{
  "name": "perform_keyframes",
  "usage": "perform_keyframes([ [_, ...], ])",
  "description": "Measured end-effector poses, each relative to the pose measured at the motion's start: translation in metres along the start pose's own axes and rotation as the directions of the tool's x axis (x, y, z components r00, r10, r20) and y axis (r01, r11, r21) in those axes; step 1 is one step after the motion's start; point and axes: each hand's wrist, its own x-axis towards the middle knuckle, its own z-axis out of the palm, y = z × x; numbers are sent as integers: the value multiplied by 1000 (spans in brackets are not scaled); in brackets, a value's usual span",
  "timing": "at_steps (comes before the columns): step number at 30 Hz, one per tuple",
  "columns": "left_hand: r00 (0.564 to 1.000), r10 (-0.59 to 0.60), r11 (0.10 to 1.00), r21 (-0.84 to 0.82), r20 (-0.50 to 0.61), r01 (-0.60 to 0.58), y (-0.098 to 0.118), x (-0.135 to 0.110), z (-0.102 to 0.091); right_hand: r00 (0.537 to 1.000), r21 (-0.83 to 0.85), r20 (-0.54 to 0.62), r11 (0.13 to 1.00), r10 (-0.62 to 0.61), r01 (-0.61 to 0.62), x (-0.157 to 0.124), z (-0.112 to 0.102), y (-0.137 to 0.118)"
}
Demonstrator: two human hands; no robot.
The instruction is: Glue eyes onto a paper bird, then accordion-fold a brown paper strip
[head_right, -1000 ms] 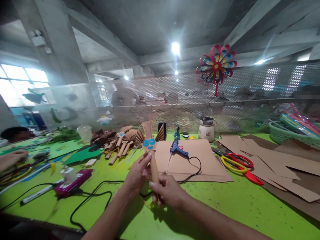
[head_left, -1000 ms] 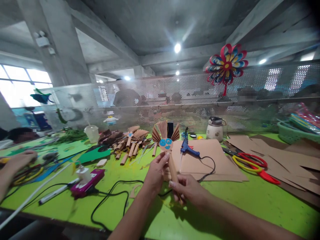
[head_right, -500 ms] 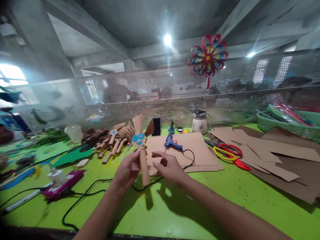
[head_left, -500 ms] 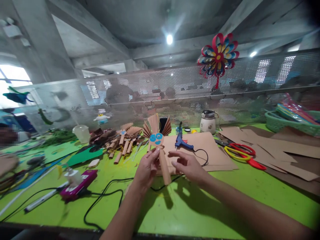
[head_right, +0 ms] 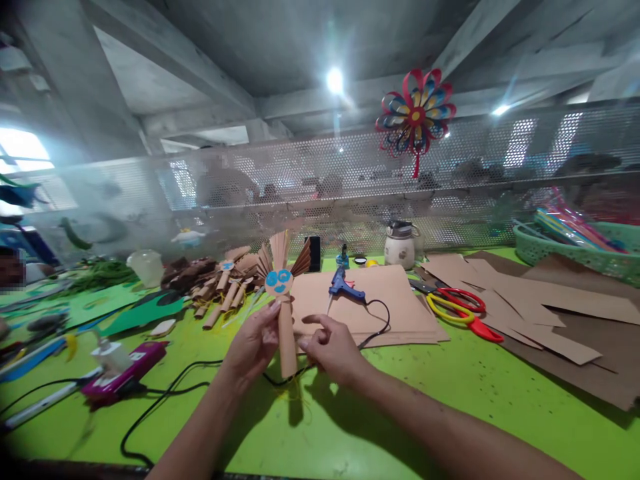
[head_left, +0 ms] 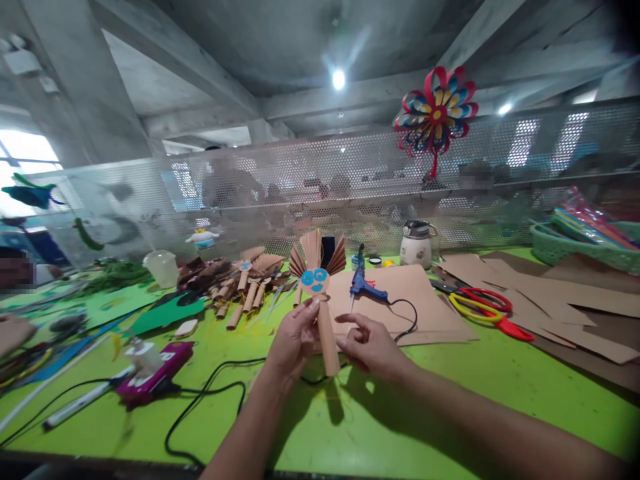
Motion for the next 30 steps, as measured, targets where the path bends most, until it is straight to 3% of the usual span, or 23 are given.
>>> perform_keyframes([
  [3,999,-28,999,27,46,27,-3,-1,0,979,15,167,993,114,-118,0,1,-2],
  [5,997,-33,999,36,72,31,-5,-2,0,966,46,220,988,137,-150,0,3,0],
  [14,999,-40,999,10,-13,41,2,-2,1,966,146,237,980,100,-137,-2,3,8],
  [21,991,-135,990,-33,4,135,7,-5,2,949,122,295,981,111,-152,-7,-4,-11],
  [26,992,-118,992,-51,34,119,3,-4,3,928,74,355,987,110,-145,-7,1,-8],
  [30,994,-82,996,-15,78,83,0,-5,3,948,77,314,993,61,-89,-6,8,1],
])
